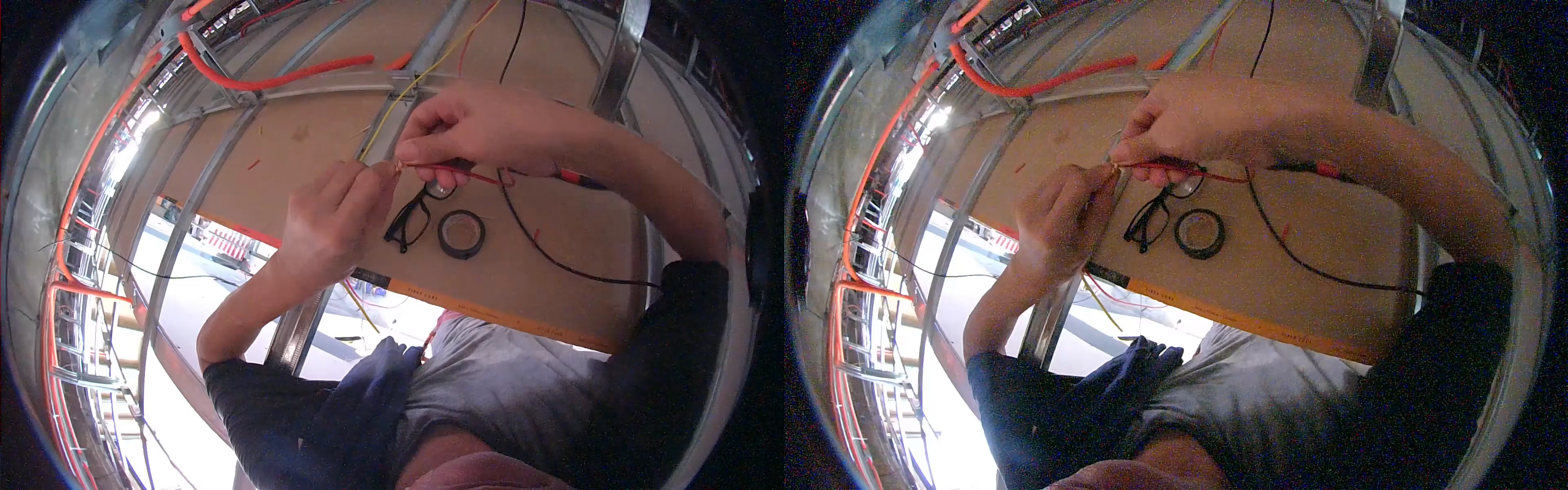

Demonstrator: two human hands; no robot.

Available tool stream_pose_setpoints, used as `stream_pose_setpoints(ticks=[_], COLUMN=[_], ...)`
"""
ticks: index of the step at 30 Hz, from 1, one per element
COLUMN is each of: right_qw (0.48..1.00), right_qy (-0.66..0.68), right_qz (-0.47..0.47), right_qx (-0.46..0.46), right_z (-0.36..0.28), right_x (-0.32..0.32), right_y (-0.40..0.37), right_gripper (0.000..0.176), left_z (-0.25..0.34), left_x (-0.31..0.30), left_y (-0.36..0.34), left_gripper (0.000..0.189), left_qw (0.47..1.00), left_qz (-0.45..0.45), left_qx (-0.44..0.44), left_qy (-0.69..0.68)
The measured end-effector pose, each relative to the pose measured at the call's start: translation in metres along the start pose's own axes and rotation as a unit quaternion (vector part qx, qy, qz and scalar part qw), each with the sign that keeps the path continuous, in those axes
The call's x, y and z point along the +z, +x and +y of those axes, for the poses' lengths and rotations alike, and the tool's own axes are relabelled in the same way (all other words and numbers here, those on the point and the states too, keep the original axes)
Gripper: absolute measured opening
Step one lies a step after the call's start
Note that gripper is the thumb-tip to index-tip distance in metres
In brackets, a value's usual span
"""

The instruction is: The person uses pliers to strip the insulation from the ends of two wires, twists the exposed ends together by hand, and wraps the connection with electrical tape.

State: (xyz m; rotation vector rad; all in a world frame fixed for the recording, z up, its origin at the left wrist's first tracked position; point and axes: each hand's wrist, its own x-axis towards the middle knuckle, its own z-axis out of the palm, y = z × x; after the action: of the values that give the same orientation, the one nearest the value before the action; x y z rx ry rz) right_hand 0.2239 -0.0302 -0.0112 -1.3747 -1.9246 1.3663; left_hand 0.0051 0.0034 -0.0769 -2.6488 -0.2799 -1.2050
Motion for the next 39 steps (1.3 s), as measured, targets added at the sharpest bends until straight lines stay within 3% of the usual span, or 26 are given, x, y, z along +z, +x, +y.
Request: stream_pose_setpoints(ticks=[2, 4, 8, 10, 16, 20, 22, 23, 25, 26, 31, 39], right_qw=[0.999, 0.958, 0.927, 0.805, 0.769, 0.778, 0.701, 0.702, 0.640, 0.640, 0.776, 0.837], right_qy=[-0.016, -0.071, -0.163, -0.365, -0.418, -0.435, -0.501, -0.500, -0.549, -0.549, -0.422, -0.336], right_qz=[0.044, 0.193, 0.218, 0.302, 0.297, 0.272, 0.293, 0.292, 0.285, 0.286, 0.200, 0.175], right_qx=[-0.004, -0.199, -0.259, -0.357, -0.381, -0.362, -0.414, -0.414, -0.455, -0.455, -0.424, -0.394], right_z=[0.005, 0.024, 0.027, 0.032, 0.038, 0.045, 0.048, 0.048, 0.048, 0.046, 0.048, 0.049], right_x=[0.009, 0.019, 0.022, 0.025, 0.026, 0.026, 0.023, 0.021, 0.019, 0.017, 0.012, 0.008], right_y=[-0.006, -0.004, -0.015, -0.010, -0.010, -0.007, -0.002, -0.001, 0.002, 0.003, 0.009, 0.003], right_gripper=[0.024, 0.032, 0.033, 0.034, 0.031, 0.028, 0.032, 0.032, 0.035, 0.035, 0.026, 0.016], left_z=[0.000, 0.002, 0.003, 0.005, 0.007, 0.004, 0.002, 0.002, 0.002, 0.001, -0.003, -0.002], left_x=[0.000, -0.002, -0.004, -0.004, -0.008, -0.005, -0.004, -0.005, -0.005, -0.006, 0.001, 0.003], left_y=[-0.002, -0.002, 0.002, 0.003, 0.007, 0.004, 0.004, 0.004, 0.003, 0.003, 0.001, 0.001], left_gripper=[0.019, 0.019, 0.016, 0.015, 0.015, 0.014, 0.014, 0.014, 0.014, 0.014, 0.017, 0.028], left_qw=[1.000, 0.999, 0.998, 0.999, 0.998, 0.998, 0.999, 0.999, 0.998, 0.999, 1.000, 0.996], left_qz=[-0.001, -0.003, -0.011, -0.004, -0.028, -0.018, -0.014, -0.018, -0.023, -0.030, -0.022, -0.051], left_qx=[-0.020, -0.042, -0.053, -0.042, -0.056, -0.058, -0.047, -0.042, -0.038, -0.027, 0.009, 0.053], left_qy=[0.010, 0.019, 0.015, 0.018, 0.031, 0.019, 0.024, 0.029, 0.033, 0.035, 0.021, 0.045])
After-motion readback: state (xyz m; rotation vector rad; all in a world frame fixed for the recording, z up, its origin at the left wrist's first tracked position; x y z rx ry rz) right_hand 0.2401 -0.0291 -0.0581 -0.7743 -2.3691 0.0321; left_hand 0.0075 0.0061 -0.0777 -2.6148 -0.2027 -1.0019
